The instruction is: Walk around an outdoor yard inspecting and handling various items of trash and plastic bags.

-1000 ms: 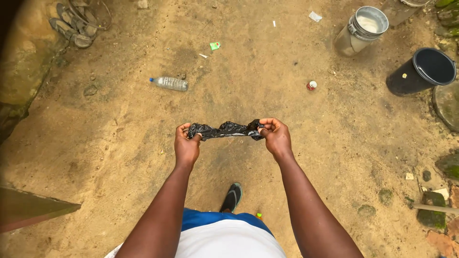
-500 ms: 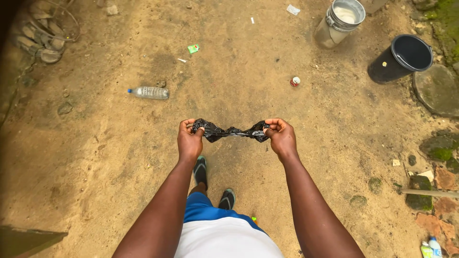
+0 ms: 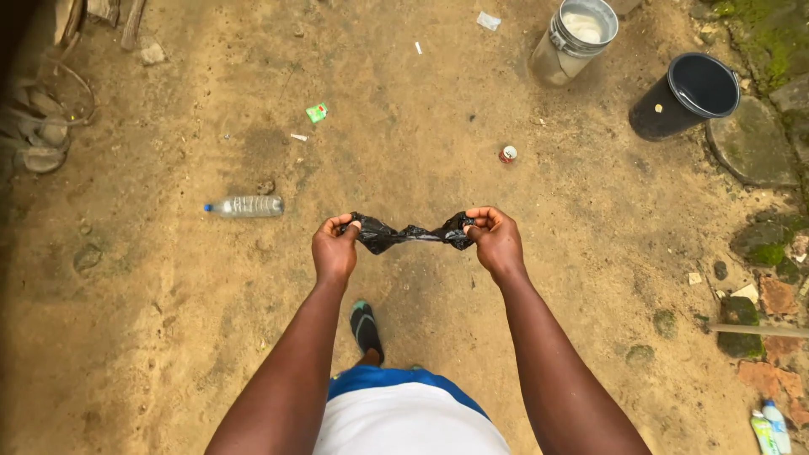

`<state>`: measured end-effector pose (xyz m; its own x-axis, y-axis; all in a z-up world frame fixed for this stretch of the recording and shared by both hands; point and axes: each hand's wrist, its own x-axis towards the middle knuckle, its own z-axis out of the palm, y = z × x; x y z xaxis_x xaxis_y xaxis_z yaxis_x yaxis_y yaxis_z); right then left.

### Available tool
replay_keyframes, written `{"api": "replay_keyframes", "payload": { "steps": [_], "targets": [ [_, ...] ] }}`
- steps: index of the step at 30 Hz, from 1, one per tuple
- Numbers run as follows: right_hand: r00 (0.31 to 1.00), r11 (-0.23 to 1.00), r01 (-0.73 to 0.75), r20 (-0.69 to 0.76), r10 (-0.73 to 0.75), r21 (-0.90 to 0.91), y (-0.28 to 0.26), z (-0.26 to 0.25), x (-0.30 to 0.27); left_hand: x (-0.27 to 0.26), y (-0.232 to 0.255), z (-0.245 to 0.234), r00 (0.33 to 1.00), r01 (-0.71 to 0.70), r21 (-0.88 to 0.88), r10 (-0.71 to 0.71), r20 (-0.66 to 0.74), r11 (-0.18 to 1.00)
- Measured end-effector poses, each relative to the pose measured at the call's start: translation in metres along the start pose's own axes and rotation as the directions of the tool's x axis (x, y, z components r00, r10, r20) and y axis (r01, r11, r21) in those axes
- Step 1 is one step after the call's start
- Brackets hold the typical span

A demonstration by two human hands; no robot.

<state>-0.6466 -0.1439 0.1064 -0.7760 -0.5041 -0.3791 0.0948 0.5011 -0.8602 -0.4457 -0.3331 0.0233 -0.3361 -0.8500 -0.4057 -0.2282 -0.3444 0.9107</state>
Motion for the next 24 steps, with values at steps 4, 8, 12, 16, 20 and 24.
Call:
{"api": "replay_keyframes", "payload": {
  "steps": [4, 8, 12, 16, 20, 24],
  "targets": [
    [0.999, 0.998, 0.038, -0.032, -0.039, -0.049, -0.010, 0.024, 0.033, 0.022, 0.042, -0.006, 1.000, -0.004, 0.135, 0.001, 0.021, 0.991],
    [0.999, 0.999, 0.035, -0.027, -0.035, -0.001, -0.027, 0.039, 0.055, 0.055, 0.039, -0.010, 0.999, -0.006, 0.151, 0.000, 0.045, 0.988],
    [0.999, 0.996, -0.035, -0.035, 0.033, -0.080, -0.067, 0.051, 0.061, 0.064, 0.063, -0.015, 0.985, 0.171, 0.233, -0.160, -0.065, 0.957],
    [0.999, 0.999, 0.039, -0.010, -0.039, -0.018, -0.057, 0.060, 0.104, 0.093, 0.052, -0.017, 0.992, 0.106, 0.161, -0.093, -0.085, 0.981],
    [0.990, 0.989, 0.134, 0.045, -0.137, 0.064, -0.062, 0.061, 0.146, 0.121, 0.057, -0.009, 0.988, 0.062, 0.179, -0.035, -0.148, 0.982],
    [0.975, 0.973, 0.181, 0.100, -0.196, 0.144, -0.051, 0.062, 0.212, 0.151, 0.066, 0.009, 0.979, 0.052, 0.175, -0.015, -0.202, 0.983]
  ]
}}
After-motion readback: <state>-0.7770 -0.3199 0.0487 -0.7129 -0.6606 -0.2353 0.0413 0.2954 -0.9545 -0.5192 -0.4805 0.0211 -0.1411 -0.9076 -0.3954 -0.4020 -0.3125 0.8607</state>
